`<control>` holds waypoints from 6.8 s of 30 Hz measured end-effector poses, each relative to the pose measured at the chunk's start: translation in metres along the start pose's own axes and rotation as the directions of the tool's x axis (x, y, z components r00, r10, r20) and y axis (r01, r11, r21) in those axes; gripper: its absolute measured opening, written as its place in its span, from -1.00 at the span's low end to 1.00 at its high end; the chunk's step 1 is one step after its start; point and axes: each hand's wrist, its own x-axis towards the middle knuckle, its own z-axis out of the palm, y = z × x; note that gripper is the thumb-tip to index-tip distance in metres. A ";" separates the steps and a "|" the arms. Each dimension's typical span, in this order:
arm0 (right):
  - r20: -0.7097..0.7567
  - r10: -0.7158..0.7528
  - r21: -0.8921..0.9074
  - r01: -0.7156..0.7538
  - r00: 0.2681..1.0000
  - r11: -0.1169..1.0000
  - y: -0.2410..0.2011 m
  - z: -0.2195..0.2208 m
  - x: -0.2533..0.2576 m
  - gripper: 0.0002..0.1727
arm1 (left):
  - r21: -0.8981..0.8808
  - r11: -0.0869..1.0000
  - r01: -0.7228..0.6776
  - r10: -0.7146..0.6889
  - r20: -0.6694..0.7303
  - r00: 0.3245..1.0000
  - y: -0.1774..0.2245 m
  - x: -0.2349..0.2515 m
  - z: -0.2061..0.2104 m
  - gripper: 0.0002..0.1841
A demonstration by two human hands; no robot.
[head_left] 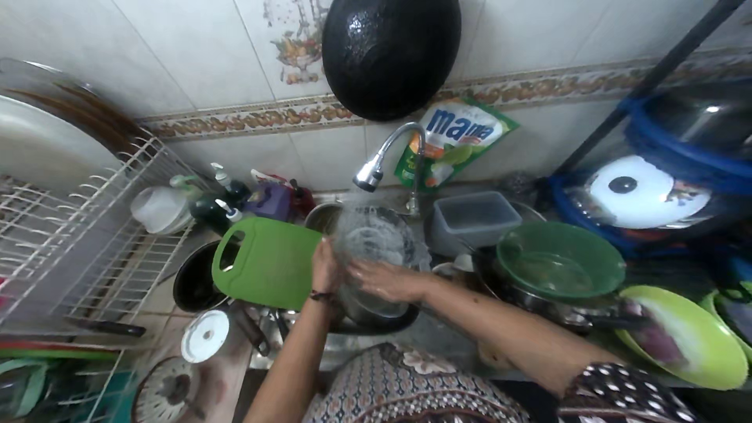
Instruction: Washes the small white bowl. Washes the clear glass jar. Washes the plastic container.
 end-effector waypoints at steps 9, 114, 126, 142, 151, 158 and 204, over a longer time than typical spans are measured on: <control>-0.330 0.361 -0.100 -0.412 0.872 0.905 0.037 -0.020 0.036 -0.26 | -0.091 0.985 0.146 -0.141 0.063 0.988 -0.001 -0.014 0.015 -0.47; -0.470 0.693 0.829 0.543 0.546 0.134 0.006 -0.058 0.053 -0.78 | 0.646 0.011 -0.763 0.461 0.674 0.577 -0.001 -0.003 0.027 -0.48; -0.498 0.685 0.798 0.590 0.532 0.123 0.025 -0.068 0.024 -0.75 | 0.818 0.249 -0.518 0.390 0.405 0.827 -0.013 0.024 -0.043 -0.43; -0.444 0.687 0.855 0.501 0.575 0.134 0.005 -0.051 0.069 -0.81 | 0.714 0.033 -0.700 0.468 0.607 0.642 0.030 0.020 0.036 -0.39; -0.469 0.685 0.774 0.633 0.558 0.014 0.020 -0.073 0.062 -0.74 | 0.676 0.027 -0.737 0.409 0.665 0.625 -0.015 -0.017 -0.009 -0.47; -0.498 0.720 0.771 0.627 0.483 0.113 0.040 -0.066 0.023 -0.72 | 0.823 0.301 -0.481 0.320 0.388 0.864 -0.017 0.005 -0.033 -0.45; -0.500 0.620 0.856 0.236 0.605 0.459 0.016 -0.071 -0.056 -0.69 | 0.325 0.940 -0.105 0.048 0.179 0.983 0.044 0.061 0.057 -0.47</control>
